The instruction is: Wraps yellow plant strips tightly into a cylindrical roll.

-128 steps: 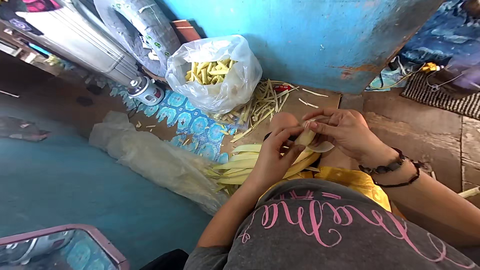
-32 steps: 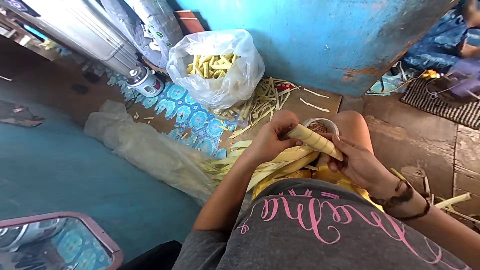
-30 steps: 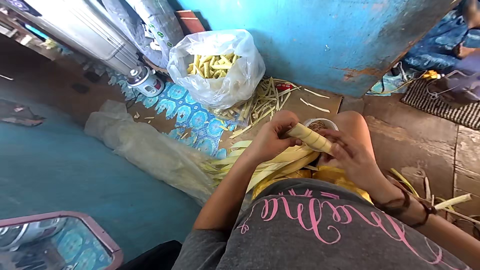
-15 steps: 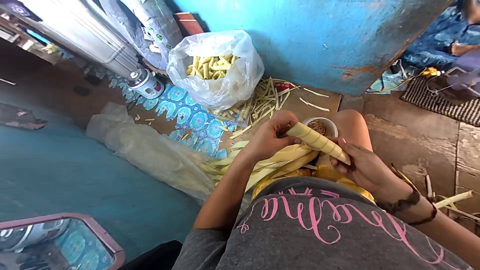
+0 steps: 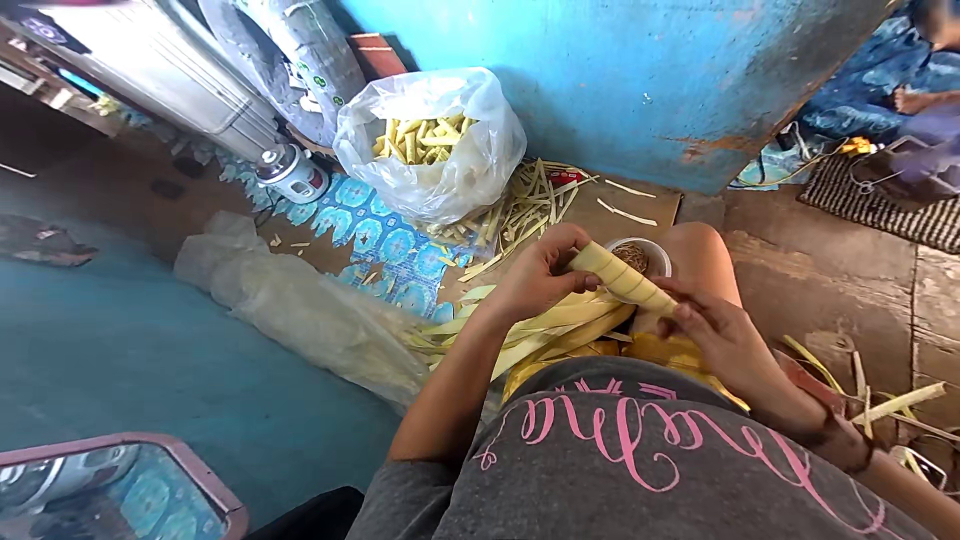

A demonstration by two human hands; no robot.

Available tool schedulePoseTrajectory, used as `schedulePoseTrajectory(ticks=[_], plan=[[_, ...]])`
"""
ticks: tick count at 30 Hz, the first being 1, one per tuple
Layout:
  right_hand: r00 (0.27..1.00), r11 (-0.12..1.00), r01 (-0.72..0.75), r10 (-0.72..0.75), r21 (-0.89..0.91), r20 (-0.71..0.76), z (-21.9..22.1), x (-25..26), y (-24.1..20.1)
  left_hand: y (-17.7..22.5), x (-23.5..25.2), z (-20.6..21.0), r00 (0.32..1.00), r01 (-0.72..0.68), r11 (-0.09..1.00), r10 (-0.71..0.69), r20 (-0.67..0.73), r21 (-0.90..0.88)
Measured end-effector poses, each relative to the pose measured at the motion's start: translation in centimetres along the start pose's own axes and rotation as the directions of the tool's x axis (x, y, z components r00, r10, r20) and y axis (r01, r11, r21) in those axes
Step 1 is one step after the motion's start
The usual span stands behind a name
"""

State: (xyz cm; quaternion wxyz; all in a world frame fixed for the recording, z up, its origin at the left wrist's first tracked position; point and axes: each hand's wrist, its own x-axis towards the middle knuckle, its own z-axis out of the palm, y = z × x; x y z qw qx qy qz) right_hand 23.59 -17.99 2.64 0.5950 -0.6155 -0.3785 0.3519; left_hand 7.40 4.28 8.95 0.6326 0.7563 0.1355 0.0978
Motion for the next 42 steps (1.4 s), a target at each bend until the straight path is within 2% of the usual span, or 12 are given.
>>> schedulePoseTrajectory(ticks=[3, 7, 12, 14, 17, 21, 25, 27, 30, 34, 39, 42], plan=[[0.931, 0.852, -0.361, 0.352, 0.38, 0.098, 0.0, 0.1, -1.4, -0.1, 0.0, 0.0, 1.0, -0.016, 1.0, 0.016, 0.023, -0.022], [0.953, 0.891, 0.281, -0.304, -0.358, -0.009, -0.1, -0.5, 0.7, -0.3, 0.4, -0.1, 0.999, -0.007, 1.0, 0.007, -0.031, -0.011], [0.939, 0.847, -0.344, 0.318, 0.405, 0.132, -0.3, -0.4, -1.8, -0.2, 0.0, -0.1, 0.999, -0.035, 0.998, 0.035, -0.007, -0.046], [0.998, 0.994, -0.066, 0.065, 0.087, 0.016, -0.3, -0.8, -1.0, -0.4, 0.4, -0.1, 1.0, -0.012, 0.998, 0.011, -0.016, -0.064], [0.933, 0.852, 0.325, -0.36, -0.41, -0.01, -0.4, -1.0, 0.5, -0.4, 0.6, 0.0, 0.999, 0.006, 0.998, -0.008, -0.032, -0.061], [0.96, 0.91, -0.274, 0.276, 0.312, 0.039, -0.5, -1.0, -1.6, -0.8, 0.7, 0.3, 0.999, -0.042, 0.992, 0.043, 0.006, -0.116], [0.944, 0.851, 0.278, -0.329, -0.445, -0.039, -0.7, -1.4, 0.6, -1.1, 1.0, 0.7, 0.998, -0.039, 0.992, 0.033, -0.051, -0.116], [0.946, 0.875, 0.277, -0.32, -0.397, -0.046, -0.8, -1.4, 0.8, -1.1, 1.1, 0.8, 0.998, -0.037, 0.993, 0.03, -0.06, -0.113], [0.989, 0.977, -0.139, 0.144, 0.16, -0.02, -0.8, -1.4, -0.7, -1.3, 1.0, 1.0, 0.997, -0.056, 0.99, 0.048, -0.057, -0.13], [0.895, 0.741, 0.359, -0.447, -0.568, -0.016, -1.0, -1.6, 0.9, -1.5, 1.1, 1.2, 0.992, -0.064, 0.988, 0.048, -0.115, -0.141], [0.978, 0.934, -0.207, 0.194, 0.291, 0.072, -1.8, -2.1, -1.1, -1.7, 0.9, 1.6, 0.993, -0.115, 0.972, 0.111, -0.032, -0.207], [0.98, 0.946, -0.198, 0.183, 0.257, 0.081, -2.9, -2.7, -0.6, -1.9, 1.7, 2.1, 0.99, -0.136, 0.985, 0.138, 0.014, -0.106]])
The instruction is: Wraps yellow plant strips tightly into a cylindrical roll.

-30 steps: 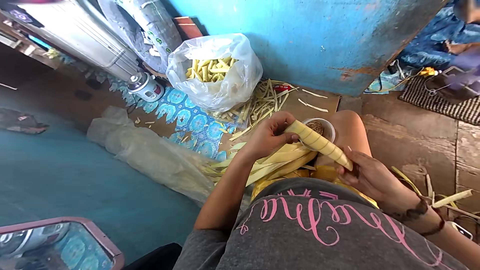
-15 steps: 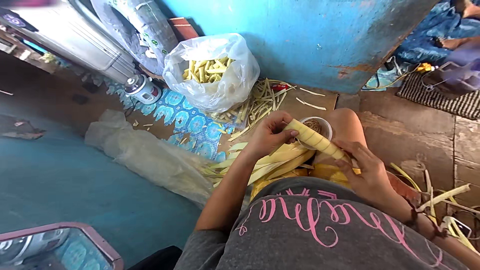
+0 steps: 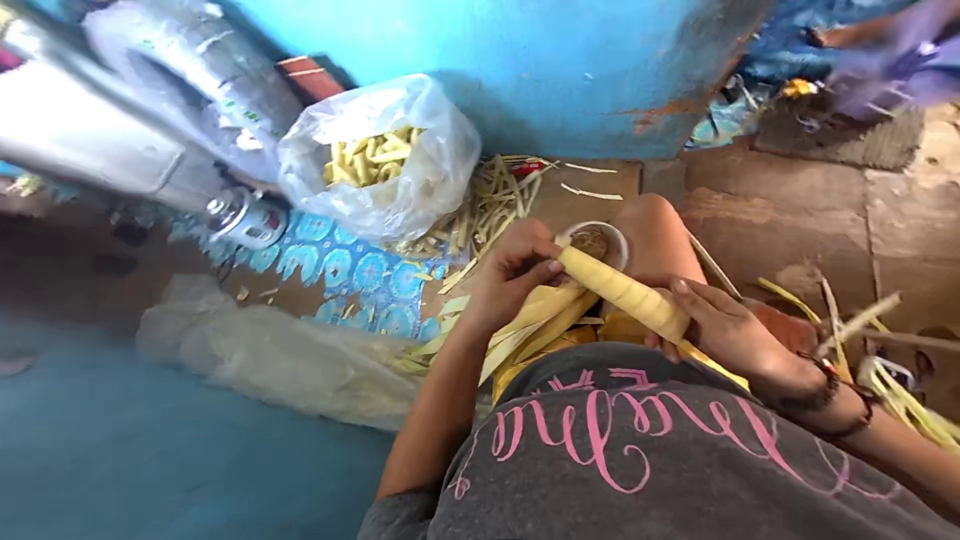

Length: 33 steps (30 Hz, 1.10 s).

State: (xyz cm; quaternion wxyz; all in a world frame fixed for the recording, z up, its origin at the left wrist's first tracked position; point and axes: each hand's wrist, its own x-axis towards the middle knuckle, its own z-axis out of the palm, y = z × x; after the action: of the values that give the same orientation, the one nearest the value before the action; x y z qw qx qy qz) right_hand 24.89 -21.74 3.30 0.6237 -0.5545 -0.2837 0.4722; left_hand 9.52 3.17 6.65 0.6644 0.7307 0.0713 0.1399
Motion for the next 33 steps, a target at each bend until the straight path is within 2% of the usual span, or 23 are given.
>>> schedulePoseTrajectory(ticks=[3, 5, 6, 7, 9, 11, 13, 15, 17, 20, 21, 22, 25, 26, 27, 31, 33], plan=[[0.974, 0.985, 0.059, -0.092, -0.164, -0.205, -2.8, -1.0, 1.3, -0.6, 1.0, 0.8, 0.999, 0.029, 0.998, -0.03, 0.018, 0.055], [0.9, 0.959, 0.036, -0.154, -0.282, -0.408, -6.0, -2.5, 2.7, -1.3, 1.8, 1.4, 0.999, 0.022, 0.999, -0.023, 0.035, 0.024], [0.84, 0.946, -0.027, -0.154, -0.323, -0.521, -8.0, -3.4, 3.7, -1.5, 2.1, 1.8, 0.997, -0.006, 0.999, 0.004, 0.073, 0.033], [0.754, 0.932, -0.117, -0.141, -0.343, -0.642, -10.5, -4.3, 5.4, -1.8, 2.5, 2.1, 0.993, -0.044, 0.998, 0.038, 0.111, 0.049], [0.533, 0.888, -0.333, -0.099, -0.316, -0.841, -16.6, -6.9, 10.8, -2.2, 3.3, 2.7, 0.981, -0.109, 0.988, 0.089, 0.17, 0.112], [0.311, 0.851, -0.501, 0.008, -0.157, -0.95, -20.3, -11.4, 15.3, -2.4, 4.0, 2.9, 0.973, -0.146, 0.962, 0.098, 0.209, 0.231], [0.101, 0.814, -0.58, 0.107, 0.029, -0.989, -22.2, -16.6, 19.2, -2.4, 4.5, 3.0, 0.972, -0.162, 0.937, 0.097, 0.213, 0.311], [-0.104, 0.767, -0.606, 0.185, 0.21, -0.977, -22.7, -21.7, 22.5, -2.5, 4.8, 2.9, 0.972, -0.177, 0.924, 0.11, 0.207, 0.34], [-0.289, 0.722, -0.563, 0.285, 0.403, -0.914, -22.1, -25.8, 24.3, -2.3, 4.9, 3.0, 0.974, -0.182, 0.92, 0.119, 0.194, 0.348], [-0.498, 0.695, -0.394, 0.388, 0.601, -0.775, -21.1, -29.6, 25.8, -2.1, 5.0, 3.3, 0.98, -0.149, 0.929, 0.094, 0.174, 0.34], [-0.528, 0.71, -0.309, 0.426, 0.633, -0.735, -21.1, -30.4, 26.4, -2.0, 5.0, 3.5, 0.982, -0.14, 0.932, 0.087, 0.168, 0.334], [-0.518, 0.722, -0.22, 0.484, 0.656, -0.706, -21.3, -31.1, 27.2, -1.9, 5.0, 3.8, 0.983, -0.133, 0.933, 0.082, 0.163, 0.334], [-0.331, 0.705, 0.028, 0.675, 0.708, -0.659, -22.2, -32.0, 28.5, -1.4, 5.1, 4.6, 0.985, -0.118, 0.929, 0.064, 0.16, 0.351], [-0.287, 0.7, 0.088, 0.7, 0.709, -0.654, -22.5, -32.1, 28.7, -1.2, 5.2, 4.8, 0.985, -0.117, 0.926, 0.061, 0.164, 0.359], [-0.273, 0.7, 0.149, 0.708, 0.699, -0.651, -22.8, -32.1, 28.9, -1.1, 5.2, 5.0, 0.984, -0.118, 0.924, 0.06, 0.166, 0.365], [-0.319, 0.69, 0.35, 0.723, 0.633, -0.613, -23.6, -31.6, 28.9, -0.5, 5.4, 5.5, 0.986, -0.118, 0.919, 0.061, 0.158, 0.376], [-0.398, 0.7, 0.342, 0.712, 0.627, -0.579, -23.8, -31.3, 29.5, -0.4, 5.4, 5.6, 0.986, -0.119, 0.917, 0.063, 0.156, 0.381]])
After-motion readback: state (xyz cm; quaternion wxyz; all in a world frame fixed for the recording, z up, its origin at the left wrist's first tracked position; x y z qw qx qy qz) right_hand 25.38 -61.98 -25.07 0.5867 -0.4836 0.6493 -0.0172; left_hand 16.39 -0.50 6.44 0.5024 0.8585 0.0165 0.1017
